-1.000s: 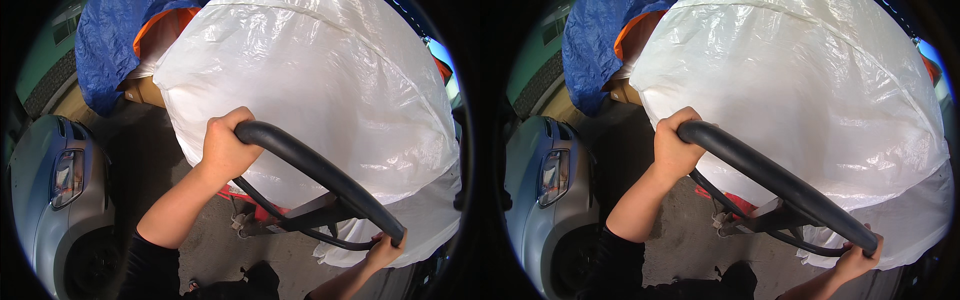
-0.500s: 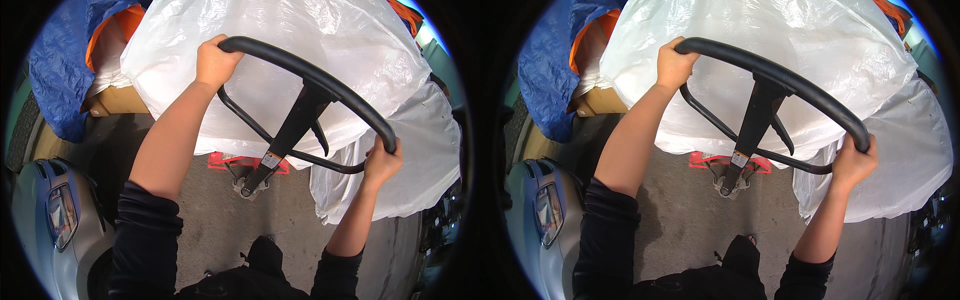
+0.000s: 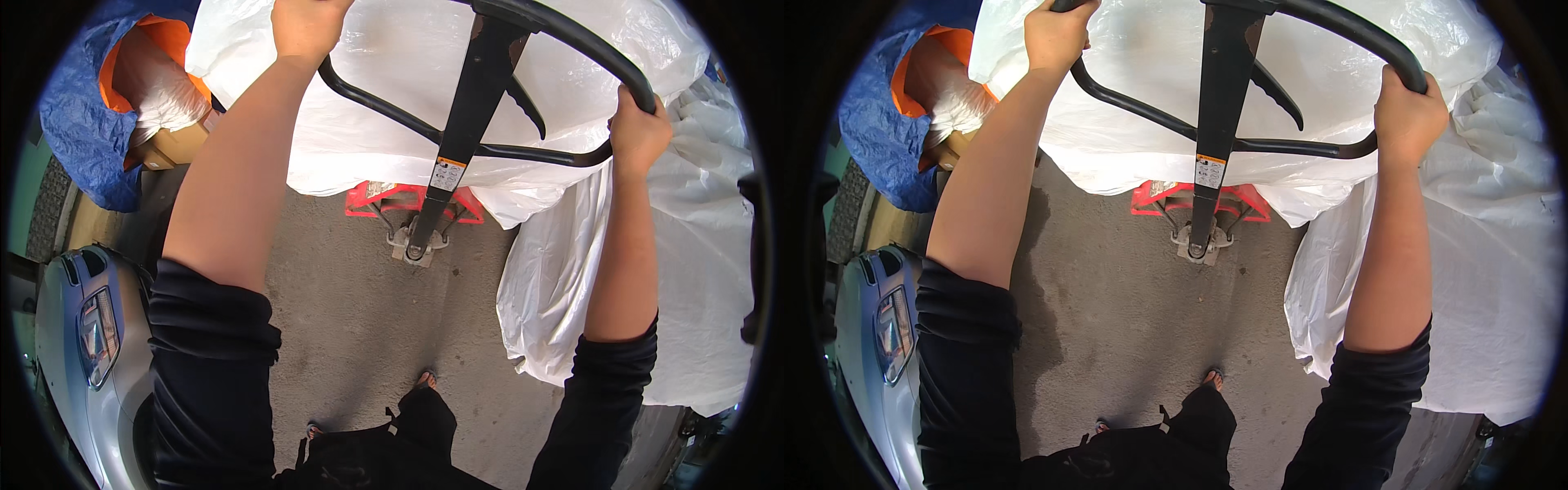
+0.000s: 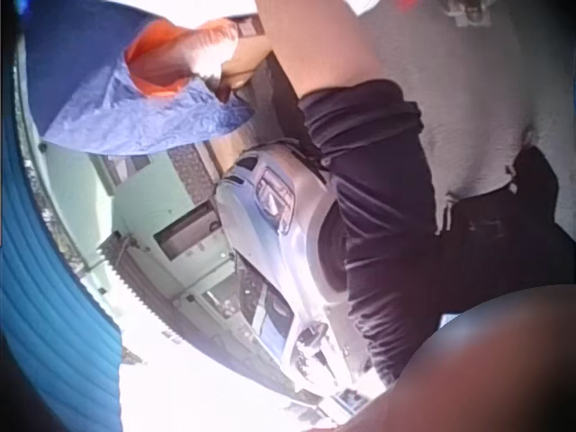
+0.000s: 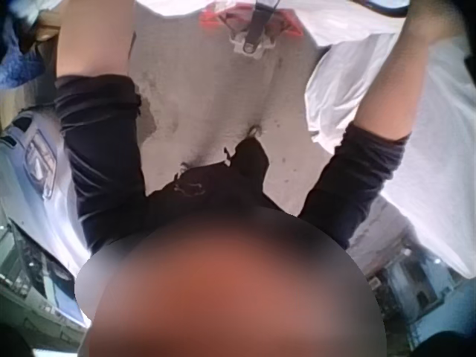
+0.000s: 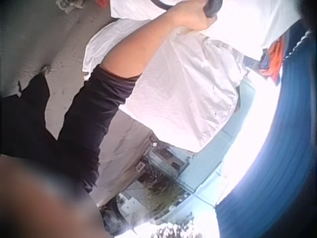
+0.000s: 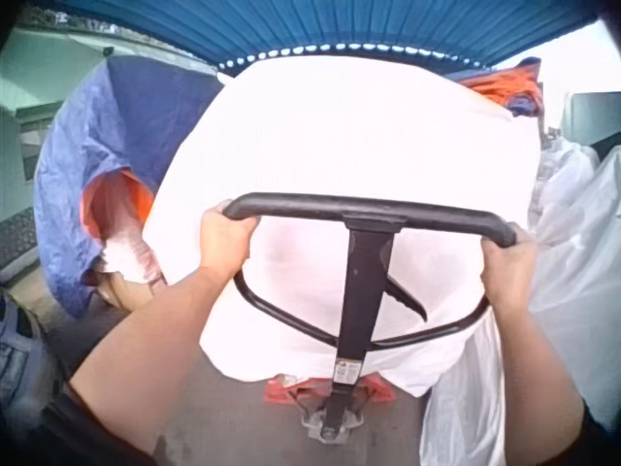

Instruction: The person uses a red pallet jack to lift and move a large white-wrapped pallet. They maneuver the pallet jack through a narrow outdoor area, positioning the pallet near other stacked items. The person then picks up a wooden plank and places it on the ground.

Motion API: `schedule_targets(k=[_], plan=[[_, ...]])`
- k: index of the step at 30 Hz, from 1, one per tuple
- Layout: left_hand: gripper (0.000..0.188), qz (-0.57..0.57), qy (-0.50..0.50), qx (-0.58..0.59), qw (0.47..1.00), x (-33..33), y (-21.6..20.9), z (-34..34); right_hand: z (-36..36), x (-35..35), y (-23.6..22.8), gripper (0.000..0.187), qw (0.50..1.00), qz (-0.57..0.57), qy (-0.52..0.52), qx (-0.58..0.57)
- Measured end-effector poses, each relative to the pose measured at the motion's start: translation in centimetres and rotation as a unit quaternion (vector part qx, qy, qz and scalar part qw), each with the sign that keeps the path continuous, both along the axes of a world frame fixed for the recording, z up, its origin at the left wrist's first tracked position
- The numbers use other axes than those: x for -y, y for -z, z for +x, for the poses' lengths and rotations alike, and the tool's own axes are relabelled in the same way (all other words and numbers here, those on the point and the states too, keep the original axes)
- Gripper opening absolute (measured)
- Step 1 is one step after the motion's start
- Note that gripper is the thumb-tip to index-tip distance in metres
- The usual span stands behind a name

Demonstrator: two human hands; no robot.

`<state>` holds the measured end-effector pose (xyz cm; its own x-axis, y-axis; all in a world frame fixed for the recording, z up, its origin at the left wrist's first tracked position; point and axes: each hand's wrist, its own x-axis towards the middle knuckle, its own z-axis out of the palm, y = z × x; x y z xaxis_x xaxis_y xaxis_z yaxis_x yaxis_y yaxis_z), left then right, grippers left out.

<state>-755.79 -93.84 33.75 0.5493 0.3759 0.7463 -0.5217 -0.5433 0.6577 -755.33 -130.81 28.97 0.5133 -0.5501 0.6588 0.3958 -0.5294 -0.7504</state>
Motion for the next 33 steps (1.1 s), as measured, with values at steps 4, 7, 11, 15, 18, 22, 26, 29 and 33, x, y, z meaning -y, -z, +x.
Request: schedule_targets(k=[4, 7, 11, 15, 18, 22, 26, 29, 33], plan=[[0.027, 0.000, -0.086, -0.039, 0.996, -0.3, -1.2, -6.0, -2.1, -0.1, -1.9, 0.023, 0.998, 0.017, -0.052, 0.023], [0.025, 0.004, -0.118, -0.023, 0.993, -0.1, -1.2, -9.8, -3.5, -0.7, -2.0, 0.019, 0.996, 0.008, -0.066, 0.056], [0.020, 0.001, -0.113, 0.011, 0.994, 1.1, -0.1, -12.5, -2.8, -0.6, -1.6, 0.013, 0.992, 0.030, -0.081, 0.093], [0.016, 0.021, -0.117, 0.056, 0.991, 1.7, 1.6, -11.4, 0.6, -0.3, -1.9, 0.012, 0.985, 0.058, -0.141, 0.086], [0.014, 0.034, -0.120, 0.061, 0.990, 0.8, 1.8, -9.1, 2.4, -0.7, -2.0, 0.015, 0.982, 0.065, -0.154, 0.085], [0.015, 0.029, -0.086, 0.053, 0.994, -1.9, 0.4, -4.9, 2.4, -2.4, -0.8, 0.012, 0.991, 0.054, -0.096, 0.073], [0.017, 0.039, -0.090, -0.021, 0.995, -4.6, -1.1, -0.2, 1.1, -4.6, -0.2, 0.013, 0.999, 0.042, 0.020, 0.010], [0.021, 0.047, -0.065, -0.010, 0.997, -5.6, -2.9, 5.0, 2.1, -6.1, -1.7, 0.015, 0.995, -0.024, 0.068, 0.066], [0.021, 0.021, -0.026, -0.045, 0.998, -6.3, -5.9, 12.2, 4.6, -7.3, -5.4, 0.022, 0.992, -0.038, 0.105, 0.053]])
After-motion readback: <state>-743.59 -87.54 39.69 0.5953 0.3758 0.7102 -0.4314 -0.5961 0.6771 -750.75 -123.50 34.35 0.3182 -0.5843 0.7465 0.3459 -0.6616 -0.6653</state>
